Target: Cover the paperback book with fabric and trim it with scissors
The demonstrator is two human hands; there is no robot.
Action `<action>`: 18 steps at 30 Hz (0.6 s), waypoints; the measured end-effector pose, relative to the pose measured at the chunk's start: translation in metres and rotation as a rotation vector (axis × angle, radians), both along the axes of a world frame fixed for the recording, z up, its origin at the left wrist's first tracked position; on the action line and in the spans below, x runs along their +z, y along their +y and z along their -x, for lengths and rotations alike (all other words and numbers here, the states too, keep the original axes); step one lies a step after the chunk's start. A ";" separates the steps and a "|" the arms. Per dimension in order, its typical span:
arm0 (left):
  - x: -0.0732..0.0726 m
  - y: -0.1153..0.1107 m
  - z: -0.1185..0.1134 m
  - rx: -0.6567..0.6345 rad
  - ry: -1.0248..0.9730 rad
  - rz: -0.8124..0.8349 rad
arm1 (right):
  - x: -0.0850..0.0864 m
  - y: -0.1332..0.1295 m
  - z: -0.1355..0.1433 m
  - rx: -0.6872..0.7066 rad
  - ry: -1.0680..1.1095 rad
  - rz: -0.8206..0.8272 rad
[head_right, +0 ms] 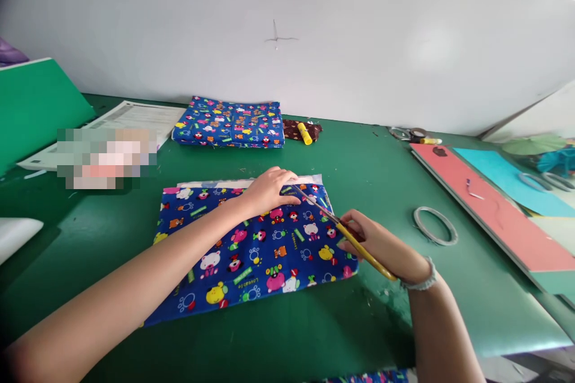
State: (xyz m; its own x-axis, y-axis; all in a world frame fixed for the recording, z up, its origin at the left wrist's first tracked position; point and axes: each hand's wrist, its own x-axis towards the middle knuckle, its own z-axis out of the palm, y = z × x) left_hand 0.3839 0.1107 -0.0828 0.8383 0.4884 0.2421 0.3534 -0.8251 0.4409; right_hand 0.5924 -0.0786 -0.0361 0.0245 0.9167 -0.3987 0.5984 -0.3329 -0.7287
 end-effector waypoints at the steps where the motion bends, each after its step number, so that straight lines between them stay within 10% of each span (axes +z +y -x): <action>1: -0.001 -0.001 -0.001 -0.014 -0.003 0.003 | 0.001 -0.001 0.001 0.015 0.011 -0.004; 18: 0.002 -0.013 0.002 -0.057 0.088 -0.187 | 0.003 0.000 0.013 -0.014 0.003 -0.114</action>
